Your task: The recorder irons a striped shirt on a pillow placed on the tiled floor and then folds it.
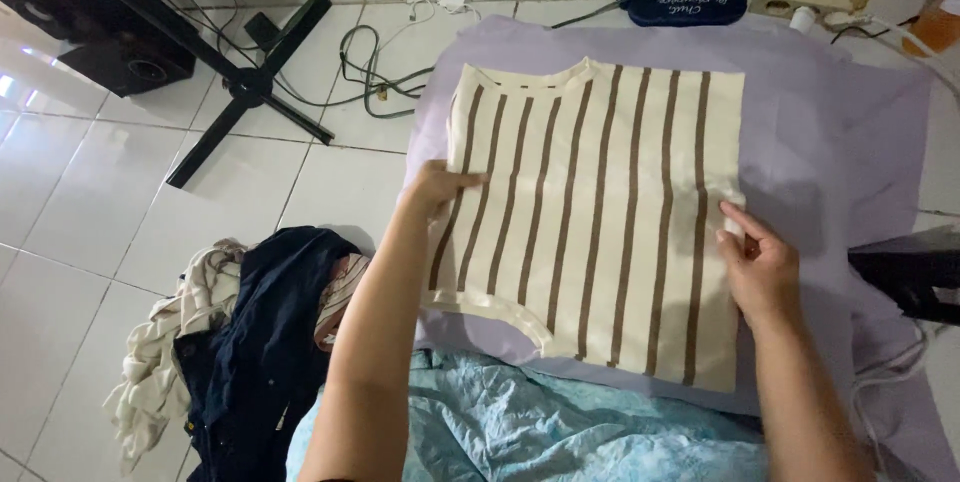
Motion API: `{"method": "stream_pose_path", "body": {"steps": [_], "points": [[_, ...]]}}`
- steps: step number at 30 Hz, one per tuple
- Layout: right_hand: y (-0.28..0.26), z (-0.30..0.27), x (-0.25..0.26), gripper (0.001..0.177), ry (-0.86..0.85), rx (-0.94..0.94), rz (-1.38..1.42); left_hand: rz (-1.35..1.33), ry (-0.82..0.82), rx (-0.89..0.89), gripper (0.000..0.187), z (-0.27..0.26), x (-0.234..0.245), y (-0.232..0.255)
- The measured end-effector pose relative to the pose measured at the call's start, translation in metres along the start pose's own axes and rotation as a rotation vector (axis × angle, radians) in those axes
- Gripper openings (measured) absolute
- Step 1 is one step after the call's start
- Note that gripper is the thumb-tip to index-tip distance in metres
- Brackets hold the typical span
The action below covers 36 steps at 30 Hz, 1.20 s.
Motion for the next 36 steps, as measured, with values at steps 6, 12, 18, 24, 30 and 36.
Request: {"method": "stream_pose_path", "body": {"steps": [6, 12, 18, 24, 30, 36], "points": [[-0.001, -0.007, -0.017, 0.047, 0.080, 0.426, -0.490, -0.017, 0.507, -0.173, 0.042, -0.057, 0.022, 0.002], [-0.077, -0.040, -0.067, 0.059, -0.126, 0.814, -0.803, 0.556, 0.229, -1.056, 0.052, -0.097, -0.079, 0.028], [-0.026, 0.027, -0.040, 0.081, 0.078, 0.429, -1.004, 0.905, 0.356, -0.924, 0.066, -0.019, -0.063, 0.045], [-0.043, 0.087, -0.077, 0.073, -0.296, 0.544, -0.698, 0.773, 0.132, -0.789, 0.063, -0.058, -0.136, 0.107], [-0.030, 0.176, -0.087, 0.078, -0.464, 0.612, -0.965, 1.015, 0.153, -1.115, 0.057, 0.008, -0.186, 0.131], [-0.051, 0.196, -0.086, 0.076, -0.253, 0.122, -1.233, 0.975, 0.512, -0.879, 0.066, 0.027, -0.203, 0.149]]}}
Point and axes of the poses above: each hand's wrist, its own z-axis towards the middle knuckle, its own x-axis out of the back of the hand, y = z × x, the point moved 5 cm from there along z, towards the middle knuckle, and after that the axes turned 7 degrees about x, right-handed, at the moved point
